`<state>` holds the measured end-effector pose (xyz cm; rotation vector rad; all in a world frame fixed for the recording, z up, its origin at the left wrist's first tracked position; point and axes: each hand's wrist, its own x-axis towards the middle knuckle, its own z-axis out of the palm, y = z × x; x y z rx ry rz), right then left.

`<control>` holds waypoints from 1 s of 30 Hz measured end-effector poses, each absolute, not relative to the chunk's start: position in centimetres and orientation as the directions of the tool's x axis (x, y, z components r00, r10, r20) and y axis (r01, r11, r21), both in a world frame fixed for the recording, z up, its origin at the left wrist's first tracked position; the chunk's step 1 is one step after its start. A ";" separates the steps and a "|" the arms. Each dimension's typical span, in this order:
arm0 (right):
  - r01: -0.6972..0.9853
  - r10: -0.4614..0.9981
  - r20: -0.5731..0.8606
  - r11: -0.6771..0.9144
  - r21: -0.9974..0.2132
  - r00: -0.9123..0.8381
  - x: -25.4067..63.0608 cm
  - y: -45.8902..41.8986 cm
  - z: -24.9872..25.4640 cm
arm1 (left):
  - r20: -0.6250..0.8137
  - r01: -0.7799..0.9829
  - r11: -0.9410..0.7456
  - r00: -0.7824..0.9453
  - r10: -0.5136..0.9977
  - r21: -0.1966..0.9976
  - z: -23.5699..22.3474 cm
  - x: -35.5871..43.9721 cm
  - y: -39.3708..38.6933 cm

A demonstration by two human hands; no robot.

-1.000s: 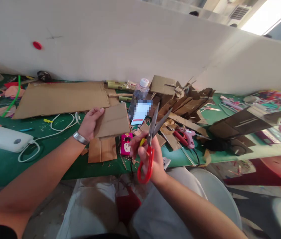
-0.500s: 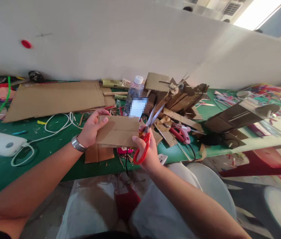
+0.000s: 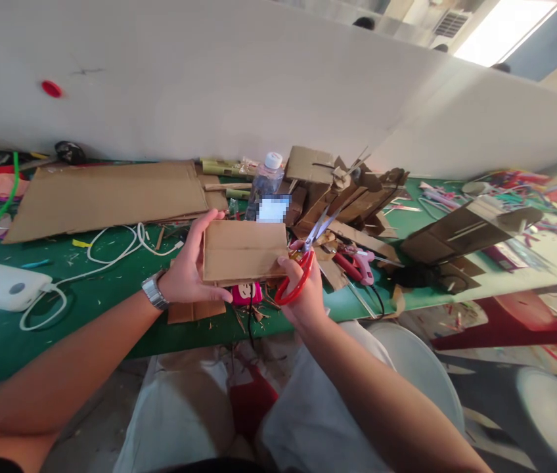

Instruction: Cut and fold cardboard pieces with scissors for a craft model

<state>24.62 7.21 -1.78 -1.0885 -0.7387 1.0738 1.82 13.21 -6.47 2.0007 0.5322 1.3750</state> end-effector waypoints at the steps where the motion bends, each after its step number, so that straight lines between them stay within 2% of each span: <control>1: -0.312 0.942 -0.028 0.083 -0.946 0.335 24.7 7.2 -1.8 | 0.680 -0.003 -0.727 0.357 0.641 0.687 -6.5 1.9 13.2; 6: -0.348 0.944 -0.039 0.082 -0.934 0.329 24.9 7.4 -1.6 | 0.734 0.162 -0.793 0.307 0.606 0.587 -5.8 1.8 13.4; 10: -0.363 0.955 -0.052 0.061 -0.930 0.293 25.0 7.5 -1.6 | 0.697 0.160 -0.763 0.325 0.640 0.626 -5.8 1.7 13.4; 13: -0.294 0.952 0.002 0.096 -0.951 0.305 25.2 7.6 -1.7 | 0.602 0.041 -0.658 0.364 0.710 0.752 -6.4 1.9 13.3; 15: -0.187 0.944 0.084 0.150 -0.971 0.320 25.4 7.5 -1.9 | 0.513 -0.127 -0.506 0.385 0.767 0.853 -6.8 2.2 13.2; 17: -0.088 0.939 0.165 0.200 -0.976 0.303 25.5 7.3 -1.9 | 0.425 -0.260 -0.348 0.358 0.831 0.901 -7.1 2.7 12.9; 20: -0.019 0.953 0.223 0.231 -0.973 0.206 25.3 6.9 -1.7 | 0.333 -0.318 -0.259 0.205 0.920 0.912 -7.5 3.6 12.7; 24: -0.036 0.972 0.221 0.224 -0.974 0.083 24.6 6.4 -1.4 | 0.178 -0.378 -0.156 0.023 0.984 0.913 -7.7 4.4 12.5; 27: -0.132 0.982 0.181 0.172 -0.976 -0.057 24.3 6.0 -1.2 | 0.000 -0.485 -0.002 -0.005 1.000 0.875 -7.3 4.4 12.5; 30: -0.261 0.964 0.121 0.057 -0.964 -0.236 24.3 5.6 -1.1 | -0.071 -0.604 0.076 0.032 0.997 0.793 -6.6 4.0 12.8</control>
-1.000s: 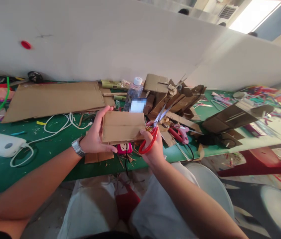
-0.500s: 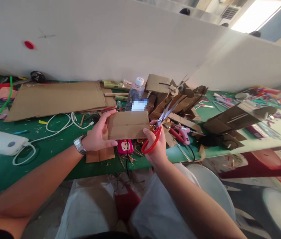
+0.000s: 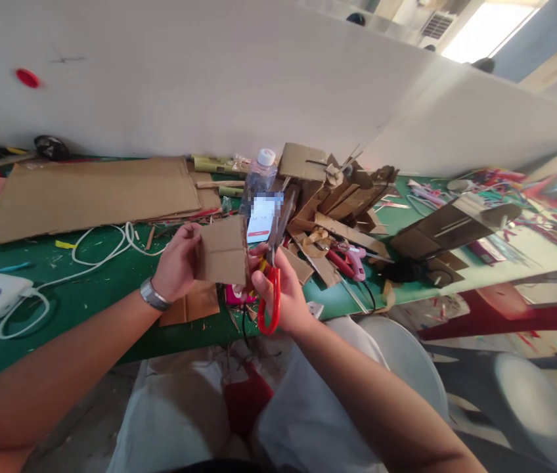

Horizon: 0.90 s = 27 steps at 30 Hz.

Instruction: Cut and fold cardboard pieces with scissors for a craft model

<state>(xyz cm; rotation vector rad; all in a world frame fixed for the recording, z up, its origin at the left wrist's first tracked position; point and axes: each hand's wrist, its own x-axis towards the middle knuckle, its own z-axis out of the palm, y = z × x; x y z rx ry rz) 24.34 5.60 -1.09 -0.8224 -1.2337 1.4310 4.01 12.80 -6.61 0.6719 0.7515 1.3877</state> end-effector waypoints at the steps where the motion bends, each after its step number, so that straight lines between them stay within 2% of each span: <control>1: -0.284 0.955 0.102 0.020 -0.959 -0.280 24.4 5.4 -1.1 | -0.088 -0.637 0.094 0.042 0.995 0.765 -6.3 3.8 12.9; 5: -0.213 0.922 0.000 -0.089 -0.973 -0.386 24.9 4.9 -1.2 | -0.203 -0.758 0.183 0.068 0.977 0.626 -4.9 3.4 13.4; 9: -0.131 0.895 -0.043 -0.112 -0.985 -0.443 25.3 4.8 -1.3 | -0.312 -0.822 0.234 0.073 0.947 0.519 -3.8 3.2 13.6; 17: -0.160 0.872 -0.074 -0.171 -0.972 -0.484 25.3 3.7 -0.4 | -0.242 -0.814 0.196 0.070 0.968 0.547 -4.3 1.9 14.6; 22: -0.201 0.814 -0.003 -0.148 -0.968 -0.581 25.9 2.5 0.5 | -0.228 -0.839 0.170 0.056 0.972 0.516 -4.7 1.6 15.0; 27: -0.104 0.731 -0.111 -0.242 -0.965 -0.673 26.0 2.0 -0.3 | -0.211 -0.821 0.164 0.054 0.976 0.546 -5.4 1.5 15.2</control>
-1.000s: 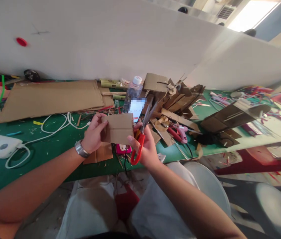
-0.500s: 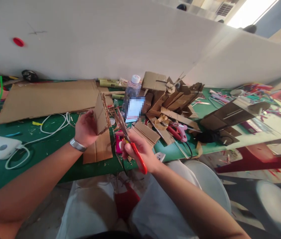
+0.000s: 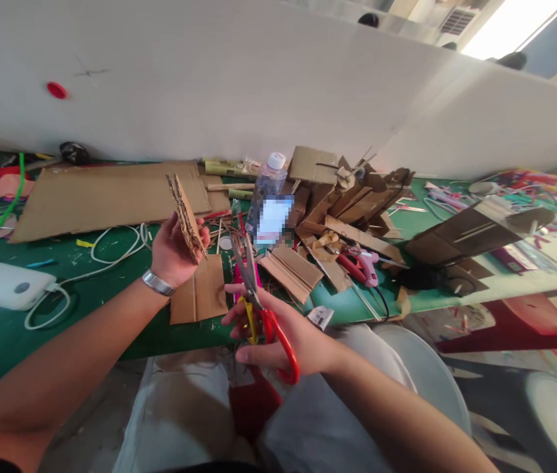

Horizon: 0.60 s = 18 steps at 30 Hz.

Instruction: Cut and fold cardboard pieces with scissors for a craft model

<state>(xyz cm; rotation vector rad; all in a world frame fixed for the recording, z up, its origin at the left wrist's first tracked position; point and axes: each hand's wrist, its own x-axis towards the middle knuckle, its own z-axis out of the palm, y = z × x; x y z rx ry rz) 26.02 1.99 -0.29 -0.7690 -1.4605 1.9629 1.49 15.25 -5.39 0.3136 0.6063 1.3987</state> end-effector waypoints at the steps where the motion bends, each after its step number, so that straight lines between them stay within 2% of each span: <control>1: -0.089 0.717 -0.129 -0.258 -0.962 -0.685 25.9 1.9 -0.6 | -0.201 -0.824 0.148 0.042 0.979 0.547 -5.5 1.5 15.3; 7: 0.051 0.747 -0.166 -0.175 -0.983 -0.644 25.5 1.1 -1.0 | -0.171 -0.826 0.087 -0.012 0.985 0.556 -5.9 1.9 15.2; 15: 0.022 0.744 -0.224 -0.271 -0.962 -0.629 25.9 0.8 -0.3 | -0.194 -0.816 0.142 0.037 0.980 0.561 -5.6 1.6 15.2; 18: -0.006 0.761 -0.187 -0.243 -0.970 -0.622 26.0 0.6 -0.5 | -0.208 -0.808 0.138 0.019 0.978 0.573 -5.4 1.8 15.1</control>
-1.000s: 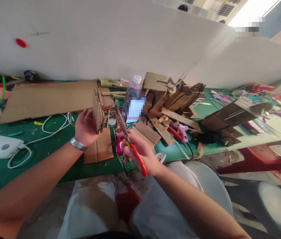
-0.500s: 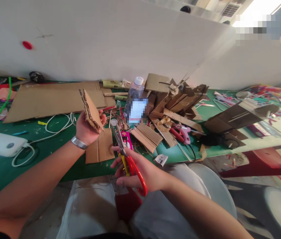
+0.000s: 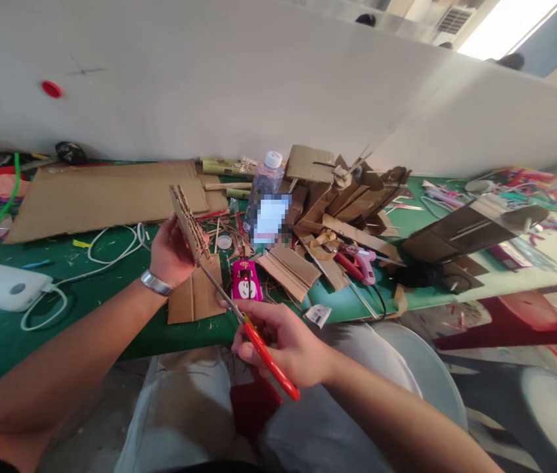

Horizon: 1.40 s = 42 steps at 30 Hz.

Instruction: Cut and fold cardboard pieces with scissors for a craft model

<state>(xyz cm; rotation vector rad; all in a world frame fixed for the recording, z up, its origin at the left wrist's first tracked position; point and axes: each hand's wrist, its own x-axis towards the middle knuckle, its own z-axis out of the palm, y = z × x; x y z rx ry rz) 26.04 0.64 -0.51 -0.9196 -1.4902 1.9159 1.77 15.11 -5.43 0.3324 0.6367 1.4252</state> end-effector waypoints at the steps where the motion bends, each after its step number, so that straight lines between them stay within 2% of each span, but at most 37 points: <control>1: -0.013 0.766 -0.176 -0.234 -0.972 -0.619 26.1 0.6 -0.6 | -0.214 -0.802 0.145 0.022 0.977 0.579 -5.4 1.8 15.1; 8: -0.123 0.769 -0.125 -0.256 -0.959 -0.627 26.6 0.6 0.3 | -0.198 -0.799 0.102 -0.022 0.980 0.593 -5.1 2.1 15.1; 14: -0.120 0.702 -0.158 -0.329 -0.937 -0.694 26.7 0.7 1.1 | -0.257 -0.802 0.103 -0.065 0.964 0.588 -4.1 2.5 15.0; 21: -0.126 0.722 -0.185 -0.354 -0.927 -0.666 26.9 0.4 0.7 | -0.298 -0.813 0.141 -0.041 0.954 0.564 -4.1 2.9 14.5; 29: -0.271 0.735 -0.152 -0.422 -0.865 -0.661 27.0 0.1 -0.7 | -0.126 -0.767 0.030 -0.067 0.990 0.641 -5.4 3.4 14.3; 34: -0.357 0.747 -0.113 -0.438 -0.825 -0.655 26.8 0.2 -1.1 | -0.107 -0.724 -0.025 -0.137 0.985 0.689 -6.2 2.9 14.8; 38: -0.364 0.764 -0.116 -0.428 -0.827 -0.635 26.6 0.5 -0.5 | -0.061 -0.677 -0.114 -0.229 0.972 0.727 -6.3 2.7 14.8; 42: -0.386 0.769 -0.083 -0.407 -0.828 -0.634 26.4 0.7 -0.3 | -0.077 -0.665 -0.101 -0.233 0.969 0.740 -6.3 2.5 14.6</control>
